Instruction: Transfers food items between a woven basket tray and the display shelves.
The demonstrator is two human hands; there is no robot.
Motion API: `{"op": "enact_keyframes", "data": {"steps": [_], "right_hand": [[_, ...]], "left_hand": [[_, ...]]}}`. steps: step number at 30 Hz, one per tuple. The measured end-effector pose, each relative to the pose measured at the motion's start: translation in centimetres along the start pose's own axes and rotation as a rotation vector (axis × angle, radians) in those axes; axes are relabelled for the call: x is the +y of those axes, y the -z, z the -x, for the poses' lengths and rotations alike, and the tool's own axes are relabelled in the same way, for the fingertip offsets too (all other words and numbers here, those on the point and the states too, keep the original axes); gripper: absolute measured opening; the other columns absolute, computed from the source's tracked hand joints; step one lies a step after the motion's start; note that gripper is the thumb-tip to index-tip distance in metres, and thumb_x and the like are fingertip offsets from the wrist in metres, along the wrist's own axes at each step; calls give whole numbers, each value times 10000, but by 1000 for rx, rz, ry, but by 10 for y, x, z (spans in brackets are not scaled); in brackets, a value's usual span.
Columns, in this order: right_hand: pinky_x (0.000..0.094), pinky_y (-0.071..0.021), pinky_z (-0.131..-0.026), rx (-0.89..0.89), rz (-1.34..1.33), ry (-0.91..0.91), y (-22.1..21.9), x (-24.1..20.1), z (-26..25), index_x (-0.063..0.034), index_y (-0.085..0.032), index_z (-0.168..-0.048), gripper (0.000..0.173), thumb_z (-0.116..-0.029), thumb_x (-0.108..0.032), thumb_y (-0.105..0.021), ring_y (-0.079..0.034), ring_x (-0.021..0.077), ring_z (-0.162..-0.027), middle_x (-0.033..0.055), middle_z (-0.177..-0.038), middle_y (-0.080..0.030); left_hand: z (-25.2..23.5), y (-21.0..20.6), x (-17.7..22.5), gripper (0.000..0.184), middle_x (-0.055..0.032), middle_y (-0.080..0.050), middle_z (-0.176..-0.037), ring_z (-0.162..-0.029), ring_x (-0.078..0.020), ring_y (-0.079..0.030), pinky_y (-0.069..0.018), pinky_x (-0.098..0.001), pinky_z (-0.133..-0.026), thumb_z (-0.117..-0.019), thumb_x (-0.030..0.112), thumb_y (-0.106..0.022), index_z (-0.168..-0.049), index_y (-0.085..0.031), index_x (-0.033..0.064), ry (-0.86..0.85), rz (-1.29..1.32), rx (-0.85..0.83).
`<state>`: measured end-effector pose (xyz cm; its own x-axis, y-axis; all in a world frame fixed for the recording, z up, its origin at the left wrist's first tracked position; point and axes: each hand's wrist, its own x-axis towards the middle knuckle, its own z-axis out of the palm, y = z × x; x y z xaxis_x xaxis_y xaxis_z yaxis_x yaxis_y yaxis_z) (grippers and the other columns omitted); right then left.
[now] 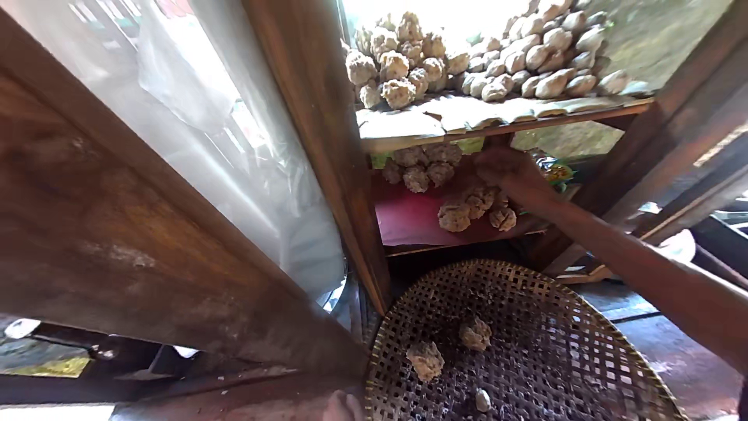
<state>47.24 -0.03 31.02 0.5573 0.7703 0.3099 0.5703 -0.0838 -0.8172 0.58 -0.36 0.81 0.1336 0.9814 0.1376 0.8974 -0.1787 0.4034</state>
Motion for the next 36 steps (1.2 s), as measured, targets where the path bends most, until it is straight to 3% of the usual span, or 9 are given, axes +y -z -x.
{"op": "enact_keyframes", "data": {"steps": [2,7,12,17,22,25,30,32,36], "right_hand": [[404,-602,-742,-77,20,-16,10,6,58,-30,-636,-1238,232,-1029,-130,-620,-682,196,-825,141,-1073,-695],[372,-585,-906,-311,66,-154,18,38,190,-16,-687,-1202,287,-1020,-226,-613,-705,172,-1009,119,-1128,-724],[502,-517,-1042,-515,240,-438,-1,83,302,-28,-588,-1385,412,-1020,-221,-609,-652,308,-1208,176,-1343,-648],[517,-423,-1141,-570,279,-455,-45,82,374,-34,-469,-1507,648,-955,-282,-700,-507,374,-1379,206,-1475,-542],[473,-404,-1162,-537,198,-358,-97,71,370,-25,-456,-1511,665,-955,-295,-702,-484,356,-1405,200,-1499,-523],[476,-416,-1151,-479,174,-260,-135,63,343,-68,-432,-1542,714,-919,-253,-726,-425,352,-1452,182,-1575,-443],[557,-267,-1223,-570,299,-144,-196,66,293,-191,-302,-1629,886,-874,-250,-762,-232,381,-1554,184,-1680,-258],[569,-251,-1215,-656,364,-161,-209,70,278,-191,-309,-1623,832,-908,-268,-728,-302,385,-1515,176,-1652,-317],[544,-332,-1166,-724,395,-124,-208,75,265,-145,-448,-1540,714,-909,-326,-729,-449,389,-1398,186,-1518,-485]], "left_hand": [[2,0,-3,338,-253,-722,-919,-870,-437,-719,-555,-579,-781,-999,227,-543,-1146,-673,-48,11,-2,-25],[0,-4,-6,335,-284,-712,-916,-848,-485,-711,-550,-625,-745,-1015,222,-540,-1156,-667,-55,-33,-2,33],[5,9,10,337,-295,-712,-1044,-993,-497,-697,-535,-649,-842,-1048,227,-533,-1230,-653,-30,44,-47,-59],[3,13,17,343,-283,-708,-1098,-1058,-478,-683,-523,-625,-889,-1062,234,-509,-1261,-645,-9,98,-62,-102],[-1,7,14,344,-270,-716,-1090,-1061,-466,-690,-525,-616,-893,-1065,240,-515,-1275,-644,-1,110,-72,-108],[-2,7,16,340,-268,-717,-1073,-1048,-464,-692,-528,-613,-882,-1064,240,-514,-1265,-646,0,99,-77,-95],[1,9,18,337,-281,-712,-1075,-1049,-478,-688,-530,-623,-884,-1060,226,-516,-1256,-647,-14,86,-57,-61],[0,9,19,328,-272,-721,-1042,-1022,-468,-701,-547,-614,-860,-1057,233,-529,-1243,-658,-4,89,-70,-51],[2,10,18,321,-254,-729,-1016,-1005,-457,-708,-559,-601,-832,-1052,239,-533,-1233,-663,7,89,-74,-40]]}}
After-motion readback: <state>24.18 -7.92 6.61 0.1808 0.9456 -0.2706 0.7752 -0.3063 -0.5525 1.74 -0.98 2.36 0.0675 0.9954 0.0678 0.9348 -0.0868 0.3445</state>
